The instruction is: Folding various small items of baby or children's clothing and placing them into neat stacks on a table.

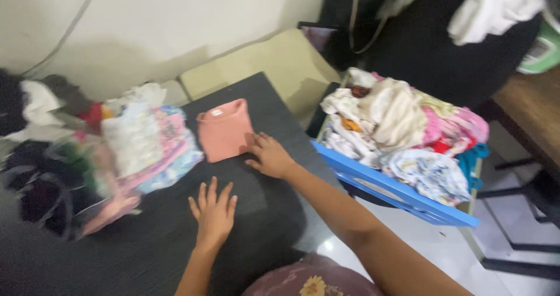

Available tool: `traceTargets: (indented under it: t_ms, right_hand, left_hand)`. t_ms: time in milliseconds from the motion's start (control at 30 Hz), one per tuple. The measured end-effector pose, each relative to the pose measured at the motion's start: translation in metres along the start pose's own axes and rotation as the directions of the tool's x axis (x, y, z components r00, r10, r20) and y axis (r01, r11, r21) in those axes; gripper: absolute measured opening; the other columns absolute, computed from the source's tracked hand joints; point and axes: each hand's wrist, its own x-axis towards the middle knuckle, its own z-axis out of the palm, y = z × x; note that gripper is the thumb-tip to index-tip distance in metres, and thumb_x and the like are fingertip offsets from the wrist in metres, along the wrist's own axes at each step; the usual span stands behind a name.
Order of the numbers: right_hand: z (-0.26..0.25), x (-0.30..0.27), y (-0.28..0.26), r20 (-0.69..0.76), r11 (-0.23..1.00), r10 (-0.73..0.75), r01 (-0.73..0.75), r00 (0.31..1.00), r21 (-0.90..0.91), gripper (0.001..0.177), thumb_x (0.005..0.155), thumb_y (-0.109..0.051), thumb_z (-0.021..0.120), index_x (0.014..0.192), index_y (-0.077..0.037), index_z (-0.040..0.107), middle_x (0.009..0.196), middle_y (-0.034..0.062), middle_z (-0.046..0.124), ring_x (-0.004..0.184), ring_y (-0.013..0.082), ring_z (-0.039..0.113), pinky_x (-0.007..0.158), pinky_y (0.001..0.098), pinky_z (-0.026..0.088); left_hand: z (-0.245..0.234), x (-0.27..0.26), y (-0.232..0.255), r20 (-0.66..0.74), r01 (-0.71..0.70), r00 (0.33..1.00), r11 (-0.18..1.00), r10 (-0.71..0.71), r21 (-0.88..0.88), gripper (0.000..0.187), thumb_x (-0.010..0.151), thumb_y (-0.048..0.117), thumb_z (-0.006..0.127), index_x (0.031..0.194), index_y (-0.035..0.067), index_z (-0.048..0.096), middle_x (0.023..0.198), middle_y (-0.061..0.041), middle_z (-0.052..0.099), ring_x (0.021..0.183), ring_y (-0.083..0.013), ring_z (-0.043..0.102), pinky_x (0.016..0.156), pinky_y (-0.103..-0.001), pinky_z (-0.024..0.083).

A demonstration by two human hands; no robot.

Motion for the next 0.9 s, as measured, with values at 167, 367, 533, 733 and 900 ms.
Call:
traceTargets:
  t_ms: [167,367,533,733,900]
  right_hand:
    - [-0.038,-0.128,0.165,-0.34,0.958,0.231,-0.274,0.912,-0.082,0.026,0.078,-0.013,0.068,0.103,-0.004,0.07,0.122,0.0211,0.064,0.116,0.0403,0.06,0.101,0.0499,0.048]
    - [-0.136,-0.232,0.255,-0.606,0.392,0.774,-0.891,0.183,0.231,0.069,0.074,-0.026,0.081,0.13,0.004,0.054,0.13,0.0313,0.05,0.121,0.0493,0.05,0.1,0.0522,0.044]
    - [-0.157,-0.231,0.299,-0.442,0.241,0.883,-0.96,0.158,0.14,0.07,0.077,-0.047,0.088,0.119,0.003,0.062,0.122,0.0304,0.056,0.114,0.049,0.053,0.092,0.0546,0.046]
    - [-0.253,-0.148,0.182,-0.47,0.731,0.67,-0.4,0.574,0.553,0.039,0.089,-0.03,0.076,0.106,0.003,0.066,0.092,0.0115,0.069,0.078,0.0216,0.064,0.068,0.0349,0.052]
    - [-0.313,-0.11,0.072,-0.118,0.34,0.549,-0.091,0.827,0.936,0.026,0.089,-0.004,0.069,0.112,0.002,0.058,0.099,0.007,0.07,0.082,0.0166,0.064,0.072,0.0295,0.052]
  left_hand:
    - [0.015,0.015,0.055,0.009,0.003,1.0,0.999,-0.002,-0.035,0.045,0.098,0.04,0.052,0.139,0.024,0.06,0.159,-0.014,0.039,0.149,-0.0411,0.026,0.116,-0.073,0.01]
    - [0.045,0.035,0.121,0.03,-0.058,0.998,0.996,0.06,-0.063,0.043,0.098,0.04,0.053,0.136,0.024,0.063,0.158,-0.014,0.038,0.149,-0.0417,0.026,0.115,-0.073,0.009]
    - [0.041,0.054,0.174,-0.051,-0.139,0.99,0.982,0.134,-0.127,0.037,0.096,0.036,0.057,0.129,0.023,0.068,0.154,-0.016,0.042,0.146,-0.0419,0.028,0.113,-0.072,0.009]
    - [0.003,0.077,0.199,-0.005,-0.079,0.997,0.969,0.08,-0.234,0.027,0.097,0.034,0.062,0.12,0.024,0.073,0.126,0.002,0.067,0.131,-0.0217,0.053,0.123,-0.069,0.016]
    - [0.008,0.087,0.149,0.141,0.35,0.925,0.644,-0.354,-0.68,0.038,0.106,0.045,0.058,0.13,0.016,0.065,0.121,-0.01,0.073,0.122,-0.0304,0.065,0.111,-0.049,0.047]
